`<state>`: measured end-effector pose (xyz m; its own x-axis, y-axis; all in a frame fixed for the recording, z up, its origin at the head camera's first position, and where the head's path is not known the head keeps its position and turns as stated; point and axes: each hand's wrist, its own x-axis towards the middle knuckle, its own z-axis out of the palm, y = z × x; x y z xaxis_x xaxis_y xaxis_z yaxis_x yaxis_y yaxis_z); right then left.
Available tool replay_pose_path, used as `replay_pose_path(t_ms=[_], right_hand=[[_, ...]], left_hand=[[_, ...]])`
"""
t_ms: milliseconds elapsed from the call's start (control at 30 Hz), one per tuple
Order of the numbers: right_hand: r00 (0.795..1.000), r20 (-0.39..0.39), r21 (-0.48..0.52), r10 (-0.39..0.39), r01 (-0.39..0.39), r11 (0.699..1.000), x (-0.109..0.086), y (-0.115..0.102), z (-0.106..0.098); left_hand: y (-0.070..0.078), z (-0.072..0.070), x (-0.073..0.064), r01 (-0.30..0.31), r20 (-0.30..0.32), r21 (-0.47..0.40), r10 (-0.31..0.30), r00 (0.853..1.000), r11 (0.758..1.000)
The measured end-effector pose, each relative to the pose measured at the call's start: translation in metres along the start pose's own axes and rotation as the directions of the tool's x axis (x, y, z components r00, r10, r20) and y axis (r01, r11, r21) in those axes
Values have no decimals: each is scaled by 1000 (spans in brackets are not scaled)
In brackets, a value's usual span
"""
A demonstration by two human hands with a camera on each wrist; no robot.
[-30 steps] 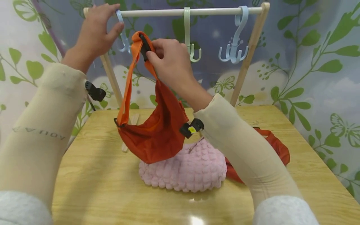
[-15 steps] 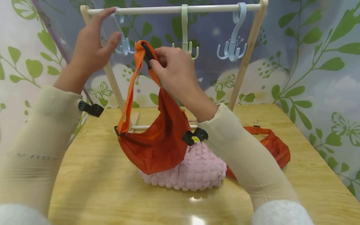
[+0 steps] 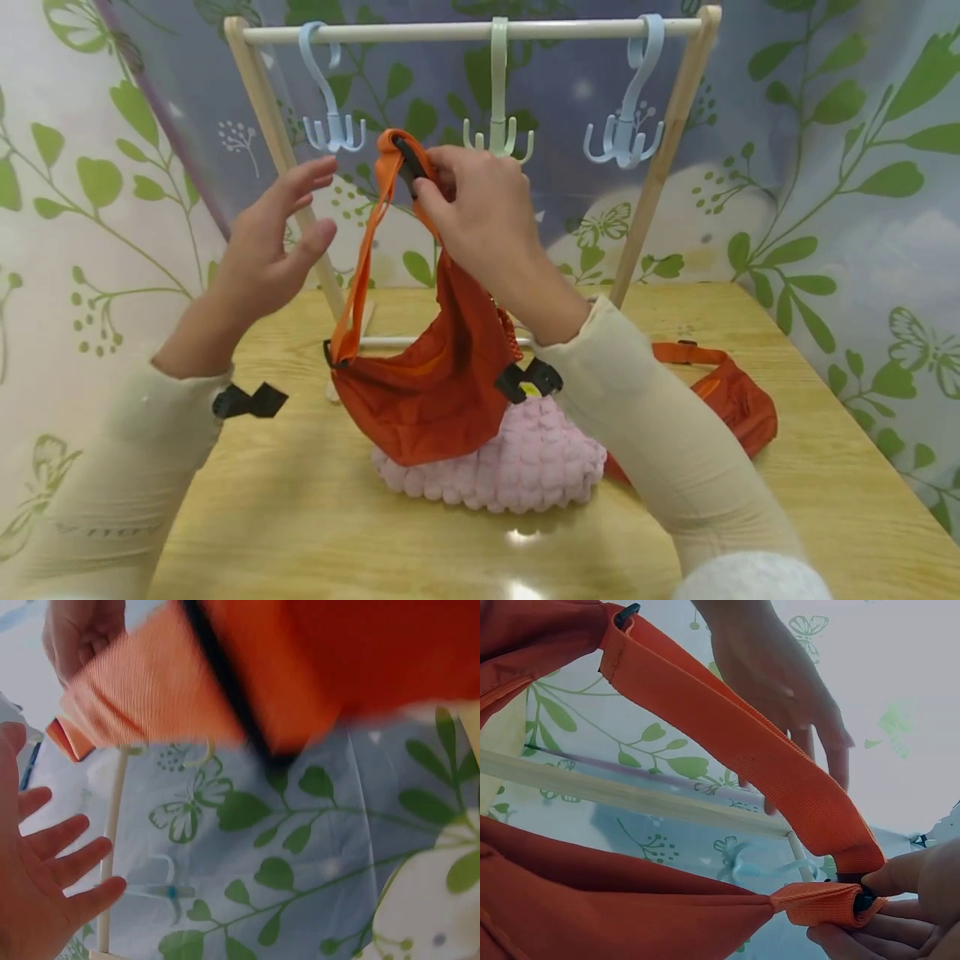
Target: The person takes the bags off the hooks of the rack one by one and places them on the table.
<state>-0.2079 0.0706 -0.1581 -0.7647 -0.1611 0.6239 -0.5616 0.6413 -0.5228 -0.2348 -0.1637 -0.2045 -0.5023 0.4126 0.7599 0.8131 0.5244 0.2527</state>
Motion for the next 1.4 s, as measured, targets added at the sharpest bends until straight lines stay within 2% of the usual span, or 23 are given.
replay_pose_path(t_ms=[133,267,500,767,933,1100,1267,1400], right_hand=[[999,-20,-31,-27,26,999,-3,1,2],[998,-45,-47,-49,47,998,-6,2,4],[996,-71,-49,-60,57,997,-9,2,5],[996,-58,-73,-68,63,995,-11,1,7],[997,-44,-67,-61,58,996,-13,1,8],[997,-39,-64,-64,62,996,-15,3,9],[999,-10,-71,-53,52,996,-18,4,11],[998,10,-92,-58,59,994,-21,6,13]], left_hand=[[10,10,-21,51,2,-18,-51,999,999],[21,18,-40,90,29,8,-90,995,996],[31,28,-60,144,55,83,-149,987,986],[34,36,-65,193,12,129,-197,980,973],[33,38,-63,248,-15,104,-247,969,963],[29,28,-66,293,-78,102,-286,955,951],[21,14,-67,278,-149,150,-256,955,949],[17,4,-67,281,-162,184,-253,954,942]])
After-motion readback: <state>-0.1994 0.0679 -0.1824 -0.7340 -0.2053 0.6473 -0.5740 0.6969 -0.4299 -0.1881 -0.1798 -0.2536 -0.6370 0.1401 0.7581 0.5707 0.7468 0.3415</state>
